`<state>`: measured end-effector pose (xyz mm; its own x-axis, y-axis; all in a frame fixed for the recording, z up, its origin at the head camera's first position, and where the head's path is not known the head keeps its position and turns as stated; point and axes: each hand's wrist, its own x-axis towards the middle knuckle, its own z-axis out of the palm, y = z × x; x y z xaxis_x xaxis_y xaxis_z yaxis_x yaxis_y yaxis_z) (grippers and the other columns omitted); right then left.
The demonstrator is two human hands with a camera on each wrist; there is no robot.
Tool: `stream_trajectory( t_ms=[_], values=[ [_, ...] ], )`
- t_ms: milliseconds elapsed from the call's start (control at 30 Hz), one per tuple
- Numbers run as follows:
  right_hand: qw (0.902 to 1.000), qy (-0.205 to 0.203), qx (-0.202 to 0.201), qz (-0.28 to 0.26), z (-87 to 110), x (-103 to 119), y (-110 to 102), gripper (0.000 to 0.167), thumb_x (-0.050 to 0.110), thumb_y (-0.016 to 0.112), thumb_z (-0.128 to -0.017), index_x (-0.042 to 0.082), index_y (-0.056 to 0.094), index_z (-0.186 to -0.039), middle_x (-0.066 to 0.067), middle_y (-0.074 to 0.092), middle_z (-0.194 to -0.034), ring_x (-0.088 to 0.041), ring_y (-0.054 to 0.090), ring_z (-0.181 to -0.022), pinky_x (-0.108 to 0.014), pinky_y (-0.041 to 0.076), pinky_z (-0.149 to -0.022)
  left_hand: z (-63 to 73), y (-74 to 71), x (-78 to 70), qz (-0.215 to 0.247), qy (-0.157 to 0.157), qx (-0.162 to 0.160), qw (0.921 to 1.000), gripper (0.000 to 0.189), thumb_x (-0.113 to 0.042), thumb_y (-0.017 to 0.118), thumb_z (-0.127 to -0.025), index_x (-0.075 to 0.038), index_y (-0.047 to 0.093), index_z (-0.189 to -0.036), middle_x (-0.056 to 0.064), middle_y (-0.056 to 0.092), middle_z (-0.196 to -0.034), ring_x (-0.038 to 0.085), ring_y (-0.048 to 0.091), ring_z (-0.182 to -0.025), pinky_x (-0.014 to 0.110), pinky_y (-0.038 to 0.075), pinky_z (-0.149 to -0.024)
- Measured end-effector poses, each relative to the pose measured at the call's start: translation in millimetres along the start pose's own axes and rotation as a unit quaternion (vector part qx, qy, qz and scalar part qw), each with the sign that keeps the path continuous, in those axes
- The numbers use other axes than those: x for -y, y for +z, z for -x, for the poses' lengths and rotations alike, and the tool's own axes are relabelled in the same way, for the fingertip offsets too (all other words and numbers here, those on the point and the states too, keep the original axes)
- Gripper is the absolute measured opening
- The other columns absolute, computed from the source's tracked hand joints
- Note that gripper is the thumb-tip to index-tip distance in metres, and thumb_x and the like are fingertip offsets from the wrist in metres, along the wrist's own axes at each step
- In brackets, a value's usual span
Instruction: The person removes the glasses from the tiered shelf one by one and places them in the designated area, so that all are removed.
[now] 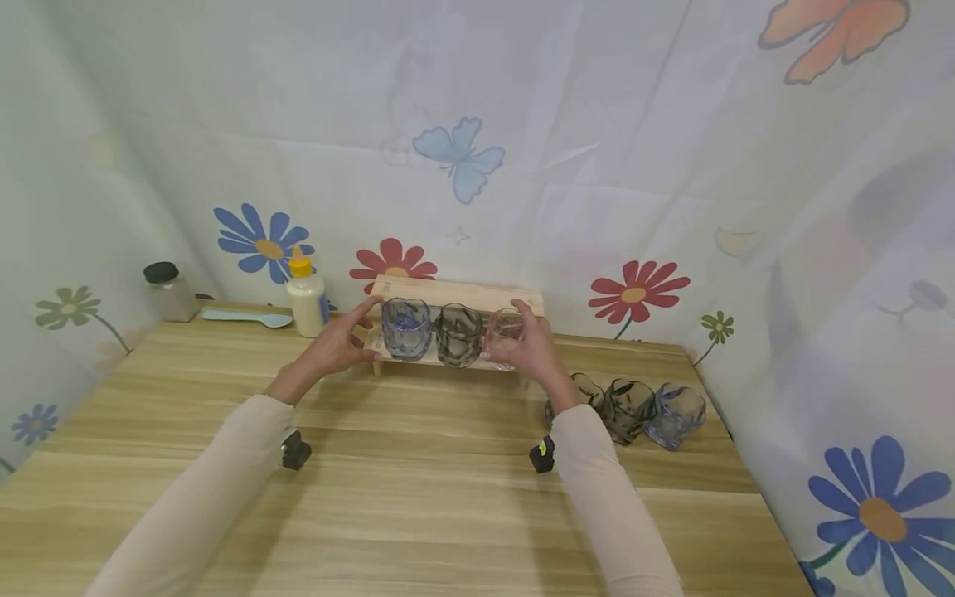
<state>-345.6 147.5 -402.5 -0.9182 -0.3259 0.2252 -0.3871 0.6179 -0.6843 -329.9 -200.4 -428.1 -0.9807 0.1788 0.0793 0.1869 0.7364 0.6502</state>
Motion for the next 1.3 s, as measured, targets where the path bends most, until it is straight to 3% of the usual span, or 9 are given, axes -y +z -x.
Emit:
stream_trajectory(
  t_ms=[333, 833, 1100, 1300],
  values=[
    [0.9996, 0.026, 0.009, 0.002, -2.1, -0.6, 2.6, 0.092, 0.014, 0.086, -0.078, 0.003, 0.033, -0.153, -0.026, 0.06, -0.136, -0.044, 0.059, -0.121, -0.059, 0.046, -0.101, 0.4, 0.0, -1.1, -0.003, 0.002, -0.001, 1.0, 0.098, -0.01, 0.081, -0.082, -0.023, 0.021, -0.159, 0.029, 0.053, -0.138, 0.037, 0.068, -0.092, 0.049, 0.056, -0.085],
    [0.9991, 0.042, -0.009, -0.002, -0.8, -1.9, 6.4, 0.082, 0.009, 0.082, -0.08, 0.007, 0.038, -0.149, -0.026, 0.059, -0.136, -0.042, 0.059, -0.123, -0.057, 0.047, -0.102, -0.1, -0.9, -0.2, -0.004, 0.005, -0.006, 1.0, 0.099, -0.01, 0.082, -0.081, -0.024, 0.023, -0.159, 0.029, 0.055, -0.136, 0.037, 0.069, -0.092, 0.049, 0.056, -0.084],
    [0.9985, 0.052, 0.002, 0.015, 1.1, -2.1, 4.9, 0.08, 0.016, 0.079, -0.082, 0.011, 0.038, -0.151, -0.025, 0.055, -0.138, -0.043, 0.055, -0.124, -0.058, 0.049, -0.097, 0.6, 0.3, 1.0, -0.008, 0.007, -0.005, 0.9999, 0.098, -0.011, 0.082, -0.082, -0.024, 0.022, -0.159, 0.029, 0.054, -0.137, 0.035, 0.069, -0.091, 0.047, 0.056, -0.082],
    [0.9982, 0.058, -0.004, 0.016, 2.0, 2.7, 0.9, 0.076, 0.017, 0.079, -0.083, 0.013, 0.04, -0.148, -0.025, 0.05, -0.131, -0.039, 0.053, -0.114, -0.055, 0.051, -0.089, -0.2, 0.1, 1.5, -0.01, 0.004, -0.005, 0.9999, 0.099, -0.011, 0.082, -0.082, -0.025, 0.021, -0.159, 0.028, 0.053, -0.138, 0.036, 0.069, -0.093, 0.048, 0.056, -0.082]
  ],
)
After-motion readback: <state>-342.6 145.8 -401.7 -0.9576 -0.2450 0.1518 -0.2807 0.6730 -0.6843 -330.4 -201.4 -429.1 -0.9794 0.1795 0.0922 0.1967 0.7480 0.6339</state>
